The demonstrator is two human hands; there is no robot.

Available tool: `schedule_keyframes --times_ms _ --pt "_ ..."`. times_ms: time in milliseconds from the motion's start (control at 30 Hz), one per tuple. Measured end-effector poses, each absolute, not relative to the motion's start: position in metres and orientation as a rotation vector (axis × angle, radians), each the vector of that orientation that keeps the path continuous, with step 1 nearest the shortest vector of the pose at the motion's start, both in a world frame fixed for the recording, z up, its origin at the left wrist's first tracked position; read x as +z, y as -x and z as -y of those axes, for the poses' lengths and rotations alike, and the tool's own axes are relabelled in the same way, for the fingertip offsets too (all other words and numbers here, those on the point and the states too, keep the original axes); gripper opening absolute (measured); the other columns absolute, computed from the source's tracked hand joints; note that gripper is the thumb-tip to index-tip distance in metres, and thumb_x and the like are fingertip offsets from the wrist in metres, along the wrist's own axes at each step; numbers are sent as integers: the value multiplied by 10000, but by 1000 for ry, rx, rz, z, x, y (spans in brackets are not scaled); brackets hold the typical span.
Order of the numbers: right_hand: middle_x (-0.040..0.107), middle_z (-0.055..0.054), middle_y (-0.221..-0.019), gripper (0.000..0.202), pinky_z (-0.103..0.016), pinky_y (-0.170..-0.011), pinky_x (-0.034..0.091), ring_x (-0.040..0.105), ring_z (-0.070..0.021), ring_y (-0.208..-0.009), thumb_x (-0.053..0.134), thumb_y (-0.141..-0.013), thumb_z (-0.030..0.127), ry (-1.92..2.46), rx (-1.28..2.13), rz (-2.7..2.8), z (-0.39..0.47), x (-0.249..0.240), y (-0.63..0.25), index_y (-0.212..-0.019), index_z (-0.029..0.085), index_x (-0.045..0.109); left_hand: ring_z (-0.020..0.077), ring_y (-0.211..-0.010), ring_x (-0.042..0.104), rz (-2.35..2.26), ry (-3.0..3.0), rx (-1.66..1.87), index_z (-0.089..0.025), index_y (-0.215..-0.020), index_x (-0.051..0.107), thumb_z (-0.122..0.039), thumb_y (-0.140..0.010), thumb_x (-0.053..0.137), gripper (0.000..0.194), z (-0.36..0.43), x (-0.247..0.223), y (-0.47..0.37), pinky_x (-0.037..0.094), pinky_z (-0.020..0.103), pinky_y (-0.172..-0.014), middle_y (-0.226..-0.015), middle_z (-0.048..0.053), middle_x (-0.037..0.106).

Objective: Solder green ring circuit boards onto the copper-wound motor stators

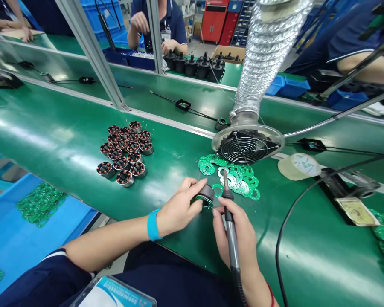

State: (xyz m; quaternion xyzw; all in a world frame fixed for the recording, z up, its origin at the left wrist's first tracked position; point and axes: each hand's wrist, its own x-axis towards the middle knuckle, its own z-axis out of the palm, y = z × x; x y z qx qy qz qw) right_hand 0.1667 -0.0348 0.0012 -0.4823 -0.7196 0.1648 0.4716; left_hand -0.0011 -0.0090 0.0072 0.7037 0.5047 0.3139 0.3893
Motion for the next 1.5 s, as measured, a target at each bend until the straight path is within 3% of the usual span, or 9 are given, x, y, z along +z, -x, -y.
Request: schedule_keyframes --times_ms 233,400,600,700,833,933,1100,1300,1500 --pt "593 36 -690 188 -280 -533 546 637 -148 -577 486 -957 261 1074 893 1373 46 6 -182 -1140 254 526 237 -1134 550 -1193 -2270 1252 -231 -1497 386 -107 -915 455 600 30 11 -28 531 387 -958 -1224 131 499" --pt "584 44 -698 212 -270 -550 569 654 -137 -580 553 -946 328 971 1005 1200 60 9 -203 -1148 265 540 214 -1075 560 -1292 -1835 1087 -217 -1413 515 -219 -899 546 514 45 34 -57 510 375 -989 -1156 98 523" --pt "610 54 -705 280 -205 -534 549 635 -103 -564 626 -906 252 1031 850 1314 79 1 -244 -1179 268 564 198 -1001 569 -1254 -1458 901 -176 -1323 606 -283 -807 639 528 58 48 -89 494 353 -963 -1054 67 549" --pt "685 -34 -975 482 -291 -699 603 701 -166 -827 650 -877 240 1040 593 1511 87 -5 -264 -1324 267 472 203 -977 569 -1275 -1311 774 -131 -1274 640 -322 -785 657 525 63 54 -101 481 348 -926 -1040 75 592" --pt "561 -152 -1392 629 -438 -952 570 609 -256 -1234 621 -875 198 843 560 1739 92 -9 -282 -1437 246 342 180 -876 547 -1257 -1170 656 -111 -1118 699 -320 -759 645 419 73 62 -118 458 309 -821 -996 66 642" --pt "640 -115 -1286 603 -404 -922 585 654 -233 -1164 605 -867 146 754 580 1745 94 -11 -286 -1414 254 377 148 -776 503 -1208 -1130 646 -109 -920 717 -277 -738 607 272 84 64 -130 426 273 -750 -823 26 622" --pt "670 -116 -1204 642 -447 -923 578 679 -239 -1094 684 -794 104 627 497 1570 98 -17 -284 -1363 237 417 124 -751 508 -1147 -1003 712 -123 -886 698 -252 -732 629 212 103 68 -141 415 250 -751 -792 5 622" --pt "688 -91 -1183 683 -432 -868 606 699 -228 -1065 718 -753 67 572 501 1492 98 -14 -283 -1338 269 429 129 -750 554 -1040 -948 705 -127 -983 704 -414 -791 684 346 106 70 -142 486 265 -749 -847 24 634" --pt "699 -106 -1198 476 -402 -911 584 696 -216 -1090 630 -890 188 718 633 1574 87 -2 -294 -1338 232 474 125 -651 591 -1092 -1121 631 -117 -1036 692 -533 -849 610 464 81 67 -122 530 279 -677 -902 60 645"
